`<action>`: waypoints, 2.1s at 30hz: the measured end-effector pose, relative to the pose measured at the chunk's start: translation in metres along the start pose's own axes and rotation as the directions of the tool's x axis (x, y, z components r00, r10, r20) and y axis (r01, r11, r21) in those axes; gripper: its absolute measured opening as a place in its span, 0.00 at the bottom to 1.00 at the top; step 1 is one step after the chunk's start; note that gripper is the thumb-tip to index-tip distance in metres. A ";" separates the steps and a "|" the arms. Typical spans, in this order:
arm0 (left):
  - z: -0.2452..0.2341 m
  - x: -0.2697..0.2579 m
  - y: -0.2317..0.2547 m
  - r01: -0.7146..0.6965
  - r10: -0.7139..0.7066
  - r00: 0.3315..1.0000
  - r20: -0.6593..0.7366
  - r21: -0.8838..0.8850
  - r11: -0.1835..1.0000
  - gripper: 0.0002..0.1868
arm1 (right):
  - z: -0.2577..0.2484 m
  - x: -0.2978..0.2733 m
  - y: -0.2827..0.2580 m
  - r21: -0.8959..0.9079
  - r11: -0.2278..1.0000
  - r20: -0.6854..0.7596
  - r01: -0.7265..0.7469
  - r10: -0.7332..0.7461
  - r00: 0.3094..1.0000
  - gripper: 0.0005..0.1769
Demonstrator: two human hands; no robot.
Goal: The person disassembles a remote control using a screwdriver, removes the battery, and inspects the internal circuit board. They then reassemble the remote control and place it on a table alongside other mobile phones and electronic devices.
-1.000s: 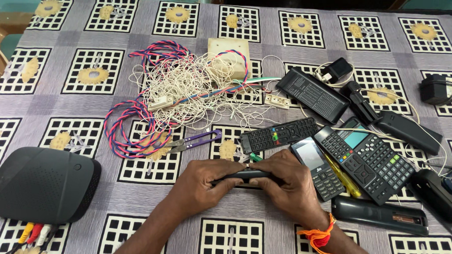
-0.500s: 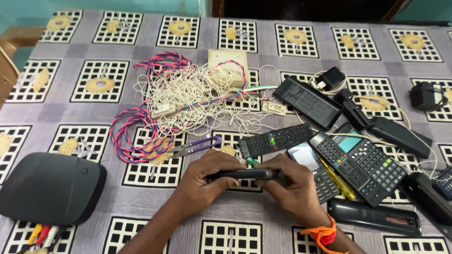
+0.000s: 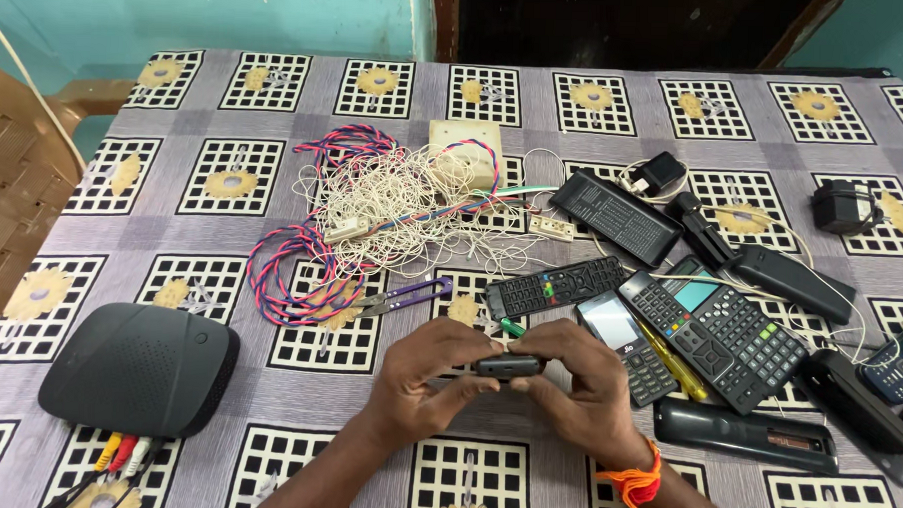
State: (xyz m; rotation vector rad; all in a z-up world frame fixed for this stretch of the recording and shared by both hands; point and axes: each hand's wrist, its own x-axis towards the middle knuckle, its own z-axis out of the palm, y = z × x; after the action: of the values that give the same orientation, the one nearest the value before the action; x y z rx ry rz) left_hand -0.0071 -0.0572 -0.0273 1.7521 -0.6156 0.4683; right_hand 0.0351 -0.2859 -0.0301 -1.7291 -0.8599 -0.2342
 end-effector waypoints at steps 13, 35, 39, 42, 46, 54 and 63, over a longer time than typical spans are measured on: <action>0.002 -0.003 0.006 0.020 -0.022 0.998 -0.054 -0.036 0.999 0.13 | 0.006 0.001 -0.003 0.000 1.000 -0.012 -0.006 0.006 1.000 0.14; -0.009 0.007 -0.010 0.358 -0.359 0.909 0.213 0.042 0.933 0.17 | -0.005 0.020 -0.008 -0.248 0.941 0.186 -0.232 0.281 0.941 0.16; -0.005 0.006 -0.011 0.353 -0.365 0.902 0.229 0.090 0.931 0.19 | -0.006 0.021 -0.010 -0.206 0.930 0.232 -0.306 0.350 0.907 0.15; -0.005 0.008 -0.008 0.349 -0.371 0.897 0.240 0.129 0.928 0.16 | -0.010 0.022 -0.008 -0.169 0.959 0.263 -0.227 0.266 0.928 0.14; -0.003 0.009 -0.003 0.422 -0.428 0.878 0.213 0.078 0.903 0.15 | -0.008 0.020 -0.004 -0.170 0.939 0.249 -0.298 0.333 0.909 0.14; 0.000 -0.002 -0.022 0.507 -0.487 0.859 0.156 -0.143 0.850 0.14 | -0.009 0.015 0.000 -0.043 0.938 0.229 -0.345 0.345 0.910 0.18; -0.003 -0.003 -0.015 0.411 -0.366 0.906 0.211 -0.239 0.880 0.18 | -0.010 0.009 0.007 0.059 0.995 0.133 -0.077 0.068 0.989 0.14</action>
State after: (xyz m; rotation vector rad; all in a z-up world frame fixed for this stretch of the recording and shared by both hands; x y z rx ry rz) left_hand 0.0003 -0.0510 -0.0398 1.5960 -0.3988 -0.0429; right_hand 0.0490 -0.2914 -0.0271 -1.7266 -0.8880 -0.0441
